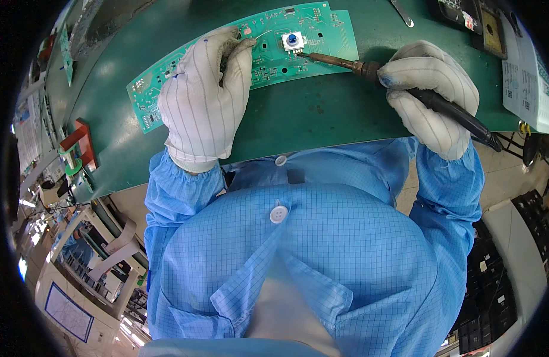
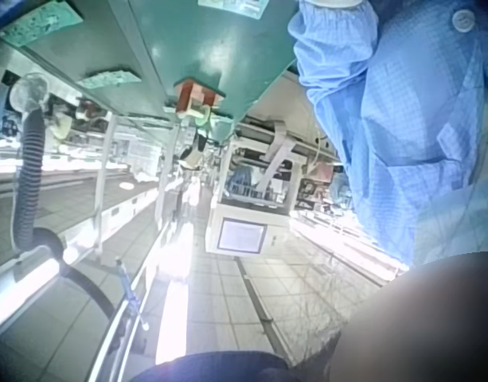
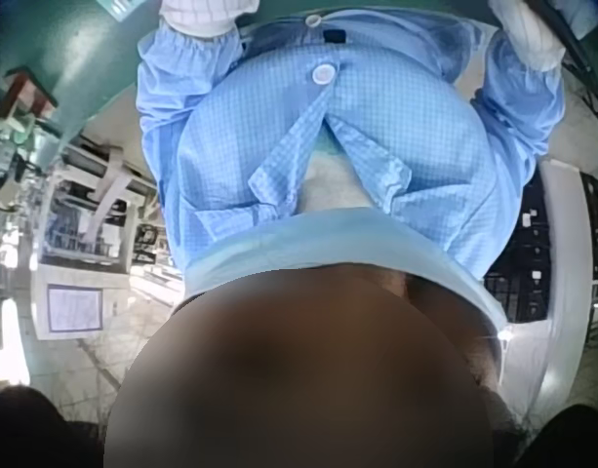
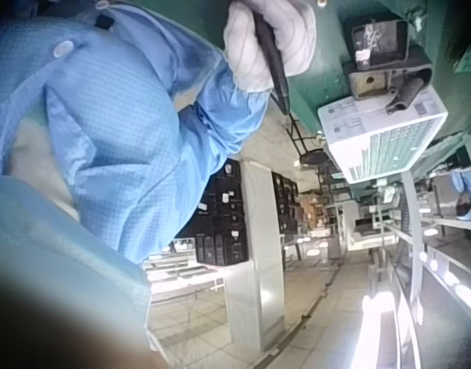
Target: Soldering electronic components onto a printed circuit board at a manual assembly station.
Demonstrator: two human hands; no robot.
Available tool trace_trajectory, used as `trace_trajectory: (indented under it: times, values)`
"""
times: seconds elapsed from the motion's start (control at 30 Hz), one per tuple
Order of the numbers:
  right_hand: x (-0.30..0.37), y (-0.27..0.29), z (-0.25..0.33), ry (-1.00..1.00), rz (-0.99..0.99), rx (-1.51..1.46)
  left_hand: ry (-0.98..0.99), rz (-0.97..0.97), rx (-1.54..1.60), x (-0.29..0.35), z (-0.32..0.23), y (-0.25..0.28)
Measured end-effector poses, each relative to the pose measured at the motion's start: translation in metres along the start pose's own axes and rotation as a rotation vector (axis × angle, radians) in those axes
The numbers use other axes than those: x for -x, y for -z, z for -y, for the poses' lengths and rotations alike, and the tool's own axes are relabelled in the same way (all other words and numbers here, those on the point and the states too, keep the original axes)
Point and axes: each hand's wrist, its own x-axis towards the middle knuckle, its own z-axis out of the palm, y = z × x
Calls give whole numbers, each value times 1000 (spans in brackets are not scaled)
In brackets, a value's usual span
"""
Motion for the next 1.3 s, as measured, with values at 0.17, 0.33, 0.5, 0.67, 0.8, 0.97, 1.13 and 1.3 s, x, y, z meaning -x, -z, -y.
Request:
trace_trajectory:
  times: [0.17, 0.33, 0.5, 0.67, 0.8, 0.97, 1.13, 1.3]
  values:
    - [1, 0, 0, -16, -19, 16, -8, -4, 12, 0, 0, -1]
    - [1, 0, -1, 41, -15, 23, -10, -25, 21, 0, 0, -1]
    - [1, 0, -1, 42, -17, 36, 17, 11, 1, 0, -1, -1]
    - [1, 0, 1, 54, -17, 69, 13, 1, -9, 0, -2, -1]
    - [4, 3, -2, 0, -6, 30, -3, -18, -17, 0, -1, -1]
    - [15, 10, -10, -52, -119, -231, 5, -7, 1, 1, 0, -2]
    - [18, 14, -5, -125, -173, -219, -12, -28, 13, 0, 1, -3]
    - [4, 6, 2, -69, -29, -84, 3, -31, 27, 3, 3, -5]
